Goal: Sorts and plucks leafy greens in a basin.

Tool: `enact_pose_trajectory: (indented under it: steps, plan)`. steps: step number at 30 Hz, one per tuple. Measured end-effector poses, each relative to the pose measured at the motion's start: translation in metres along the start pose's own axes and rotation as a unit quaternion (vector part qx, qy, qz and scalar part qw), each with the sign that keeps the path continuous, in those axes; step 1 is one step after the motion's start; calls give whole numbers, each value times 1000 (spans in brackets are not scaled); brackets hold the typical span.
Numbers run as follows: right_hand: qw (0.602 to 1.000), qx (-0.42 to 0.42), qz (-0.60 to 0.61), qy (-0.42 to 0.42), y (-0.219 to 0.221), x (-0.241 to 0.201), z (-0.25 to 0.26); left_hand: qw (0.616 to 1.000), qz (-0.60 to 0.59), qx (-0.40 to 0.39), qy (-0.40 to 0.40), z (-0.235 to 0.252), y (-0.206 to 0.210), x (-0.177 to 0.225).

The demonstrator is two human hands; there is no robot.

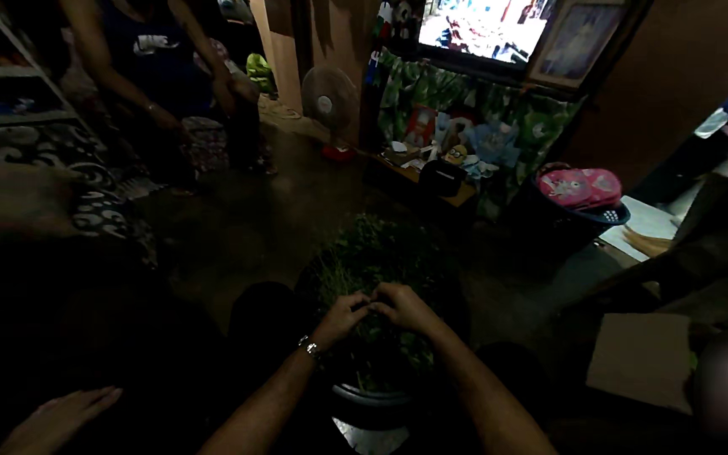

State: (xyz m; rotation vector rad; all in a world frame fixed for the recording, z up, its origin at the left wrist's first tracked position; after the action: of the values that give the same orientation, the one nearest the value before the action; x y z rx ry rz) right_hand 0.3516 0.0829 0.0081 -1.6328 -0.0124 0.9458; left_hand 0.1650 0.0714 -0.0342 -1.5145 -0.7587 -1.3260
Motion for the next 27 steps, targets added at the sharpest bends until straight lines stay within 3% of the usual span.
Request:
enact_pose_trajectory:
  steps: [6, 20, 27]
  plan:
    - [998, -19, 39, 43, -6, 1, -12, 999, -47, -4, -12, 1, 4, 3]
    - [994, -13, 76, 83, -2, -3, -13, 999, -34, -25, -20, 0, 0, 6]
    - [984, 58, 108, 126, 1, -12, -14, 999, -34, -21, 3, -2, 2, 9]
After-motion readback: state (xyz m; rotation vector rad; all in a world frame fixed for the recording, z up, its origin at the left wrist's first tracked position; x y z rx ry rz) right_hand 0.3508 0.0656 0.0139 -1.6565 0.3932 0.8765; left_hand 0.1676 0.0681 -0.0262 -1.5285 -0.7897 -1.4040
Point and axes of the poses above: each hand's wrist, its own z-axis towards the middle knuckle, its own y-axis out of the palm, x = y × z, the point moved 1 cm from there along z, towards the middle knuckle, and after that the axes turned 8 degrees about -z, right-handed, at the moved point
